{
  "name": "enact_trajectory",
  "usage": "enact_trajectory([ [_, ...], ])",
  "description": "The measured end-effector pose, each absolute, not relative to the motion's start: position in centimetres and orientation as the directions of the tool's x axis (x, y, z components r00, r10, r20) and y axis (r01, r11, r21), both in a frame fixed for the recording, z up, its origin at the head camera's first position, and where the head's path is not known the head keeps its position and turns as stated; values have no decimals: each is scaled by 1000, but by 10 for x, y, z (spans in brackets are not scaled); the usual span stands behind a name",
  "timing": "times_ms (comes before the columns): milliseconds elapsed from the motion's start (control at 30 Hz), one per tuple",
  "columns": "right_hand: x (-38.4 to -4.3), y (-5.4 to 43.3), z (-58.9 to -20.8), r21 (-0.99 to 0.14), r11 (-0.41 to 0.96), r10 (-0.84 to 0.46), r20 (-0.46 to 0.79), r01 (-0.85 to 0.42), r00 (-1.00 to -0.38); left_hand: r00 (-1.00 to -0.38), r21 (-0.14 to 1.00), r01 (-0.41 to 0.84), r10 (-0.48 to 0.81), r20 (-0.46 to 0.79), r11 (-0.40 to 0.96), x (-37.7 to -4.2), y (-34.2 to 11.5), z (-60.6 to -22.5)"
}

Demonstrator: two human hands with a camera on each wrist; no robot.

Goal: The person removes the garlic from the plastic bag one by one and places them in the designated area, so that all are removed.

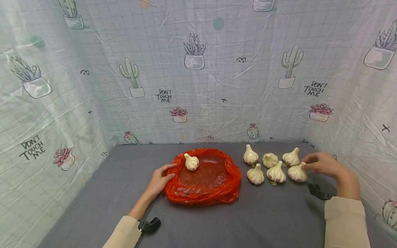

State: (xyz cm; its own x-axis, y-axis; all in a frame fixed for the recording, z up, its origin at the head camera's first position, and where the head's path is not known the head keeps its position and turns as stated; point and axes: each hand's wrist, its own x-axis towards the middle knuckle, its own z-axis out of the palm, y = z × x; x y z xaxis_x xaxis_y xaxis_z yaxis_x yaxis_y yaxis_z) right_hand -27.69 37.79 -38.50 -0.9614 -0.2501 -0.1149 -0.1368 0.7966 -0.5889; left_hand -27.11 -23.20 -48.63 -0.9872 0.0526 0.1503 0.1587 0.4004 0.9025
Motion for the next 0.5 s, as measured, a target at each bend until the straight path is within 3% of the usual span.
enact_trajectory([
  [500, -278, 380, -383, -592, 797, -250, -134, -125, -959, -988, 902, 151, 47, 144, 404, -270, -231, -484],
])
